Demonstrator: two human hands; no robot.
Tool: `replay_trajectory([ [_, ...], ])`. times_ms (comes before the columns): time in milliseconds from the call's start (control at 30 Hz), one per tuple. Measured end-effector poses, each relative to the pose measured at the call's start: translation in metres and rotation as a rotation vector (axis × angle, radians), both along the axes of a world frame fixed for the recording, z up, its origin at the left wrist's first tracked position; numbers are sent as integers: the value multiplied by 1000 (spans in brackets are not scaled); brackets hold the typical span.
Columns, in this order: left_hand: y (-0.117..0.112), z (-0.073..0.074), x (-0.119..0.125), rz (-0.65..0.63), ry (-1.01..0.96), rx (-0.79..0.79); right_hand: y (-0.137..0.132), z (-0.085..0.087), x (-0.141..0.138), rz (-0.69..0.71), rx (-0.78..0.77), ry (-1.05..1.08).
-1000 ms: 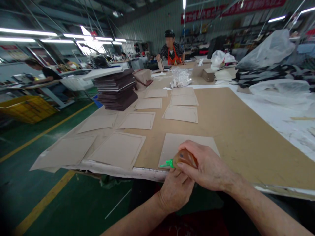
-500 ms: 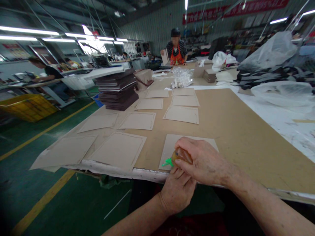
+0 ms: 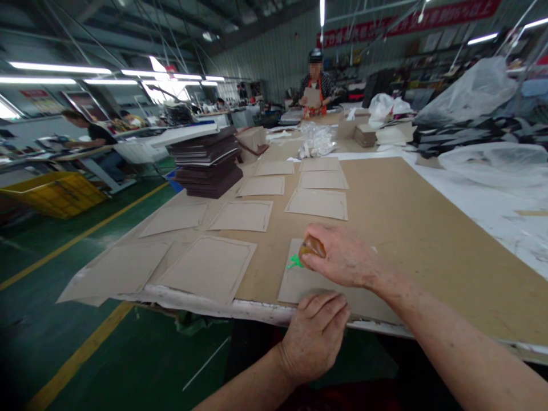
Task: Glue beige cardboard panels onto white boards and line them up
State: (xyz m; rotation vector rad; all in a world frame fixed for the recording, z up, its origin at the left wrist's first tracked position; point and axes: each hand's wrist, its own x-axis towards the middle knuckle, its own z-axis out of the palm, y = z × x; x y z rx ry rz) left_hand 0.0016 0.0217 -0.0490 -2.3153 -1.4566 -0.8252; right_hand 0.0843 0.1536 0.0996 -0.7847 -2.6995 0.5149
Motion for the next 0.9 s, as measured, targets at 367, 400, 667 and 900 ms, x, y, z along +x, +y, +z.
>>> replay_trajectory([
  [367,1,-14,3,15,16,26,-45,2,32,181,-128,48],
  [400,1,-12,3,23,9,37,-43,1,32,167,-146,62],
  [667,2,-1,2,3,-59,60,7,-21,26,-103,-248,226],
  [900,1,-5,0,3,-41,68,22,-21,4,-108,50,78],
])
